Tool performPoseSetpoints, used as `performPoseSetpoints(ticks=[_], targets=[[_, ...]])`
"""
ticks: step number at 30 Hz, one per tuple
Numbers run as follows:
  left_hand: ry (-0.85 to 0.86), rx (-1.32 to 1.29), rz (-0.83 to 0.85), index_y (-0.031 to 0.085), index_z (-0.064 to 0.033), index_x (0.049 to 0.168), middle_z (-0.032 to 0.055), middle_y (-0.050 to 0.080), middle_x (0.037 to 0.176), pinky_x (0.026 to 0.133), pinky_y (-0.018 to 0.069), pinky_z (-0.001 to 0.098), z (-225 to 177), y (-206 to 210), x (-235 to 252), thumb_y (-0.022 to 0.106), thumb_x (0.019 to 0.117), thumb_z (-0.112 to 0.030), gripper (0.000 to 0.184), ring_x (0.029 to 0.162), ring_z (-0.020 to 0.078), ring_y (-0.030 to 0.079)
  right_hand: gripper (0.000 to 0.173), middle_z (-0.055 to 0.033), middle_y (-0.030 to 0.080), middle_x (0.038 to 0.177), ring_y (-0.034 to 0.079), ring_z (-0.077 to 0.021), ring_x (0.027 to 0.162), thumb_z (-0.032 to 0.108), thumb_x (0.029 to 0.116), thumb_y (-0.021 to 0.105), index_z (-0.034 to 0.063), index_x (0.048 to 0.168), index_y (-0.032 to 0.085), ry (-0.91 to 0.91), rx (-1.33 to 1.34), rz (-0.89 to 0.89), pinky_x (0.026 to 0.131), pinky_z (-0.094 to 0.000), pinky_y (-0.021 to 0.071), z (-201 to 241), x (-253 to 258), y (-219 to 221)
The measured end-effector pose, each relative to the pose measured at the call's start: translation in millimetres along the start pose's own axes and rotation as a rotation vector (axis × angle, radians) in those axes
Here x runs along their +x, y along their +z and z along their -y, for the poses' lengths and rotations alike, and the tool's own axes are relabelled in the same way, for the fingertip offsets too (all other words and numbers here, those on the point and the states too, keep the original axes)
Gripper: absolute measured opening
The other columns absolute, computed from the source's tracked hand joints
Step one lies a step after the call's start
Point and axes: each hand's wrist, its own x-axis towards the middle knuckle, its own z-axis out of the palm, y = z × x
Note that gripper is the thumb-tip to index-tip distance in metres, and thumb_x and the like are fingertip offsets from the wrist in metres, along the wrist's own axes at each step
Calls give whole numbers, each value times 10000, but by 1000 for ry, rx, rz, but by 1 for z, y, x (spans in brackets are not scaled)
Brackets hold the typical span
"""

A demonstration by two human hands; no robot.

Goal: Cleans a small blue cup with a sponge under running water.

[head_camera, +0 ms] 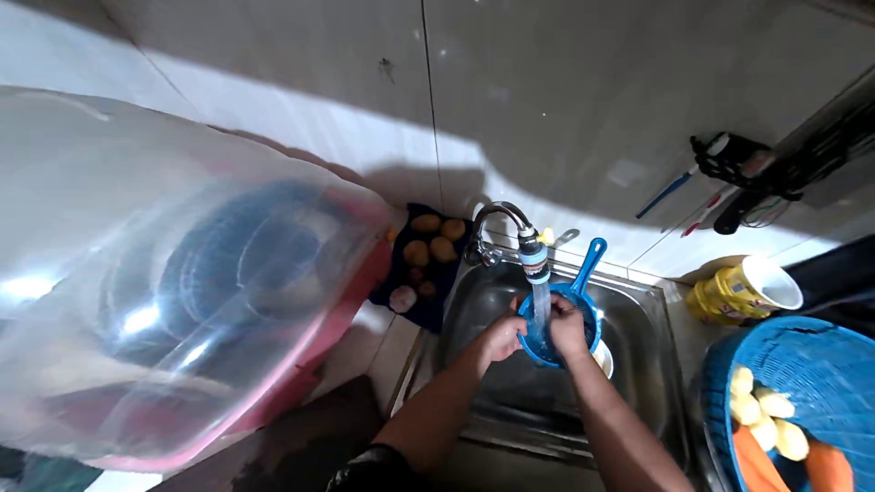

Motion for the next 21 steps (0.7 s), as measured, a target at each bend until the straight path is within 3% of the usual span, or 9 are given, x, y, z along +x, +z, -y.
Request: performPoseSetpoints(ticks=[2,6,9,11,15,18,21], targets=[[-60,-6,-9,337,-313,1553,154,626,1349,878,554,663,10,-8,6,545,870,-68,755,1163,378,650,187,48,738,1041,701,-90,969,174,972,632,221,1121,733,9,20,17,851,-339,619,2,-4,0],[-127,29,-67,479,-175,1412,169,665,1243,849,569,637,14,-8,8,559,868,-61,561,1088,366,672,78,70,739,894,708,-78,841,315,917,720,250,950,748,77,-103,161,766,-360,627,-3,-13,-1],[-137,-2,-45,444,-196,1469,185,657,1277,873,560,661,18,-13,8,557,870,-66,623,1117,387,669,139,56,746,994,704,-78,934,213,963,654,232,1055,757,41,-20,34,830,-341,623,-1,-11,-1],[-136,-13,-26,433,-199,1474,184,651,1288,877,557,662,17,-13,5,548,871,-80,625,1129,388,663,149,61,746,1003,706,-78,942,214,968,650,242,1070,755,35,-30,66,842,-342,623,0,-13,-1],[-122,-40,85,587,-177,1395,152,665,1298,962,512,655,3,-9,-1,496,981,-329,450,1175,350,641,87,73,736,877,705,-70,814,315,906,709,251,951,744,91,-222,278,759,-354,623,3,-19,7],[-120,-92,60,519,-269,1470,154,645,1351,970,499,683,0,-14,4,461,1013,-444,492,1208,375,632,167,58,735,926,707,-91,858,326,864,734,258,1017,733,153,-237,139,767,-401,629,6,-10,6],[-70,36,-65,380,-422,1532,121,641,1368,913,541,682,16,-22,16,495,1033,-440,512,1181,376,656,229,35,740,967,713,-125,882,291,827,738,270,1055,734,217,-292,101,759,-463,626,7,-5,5]])
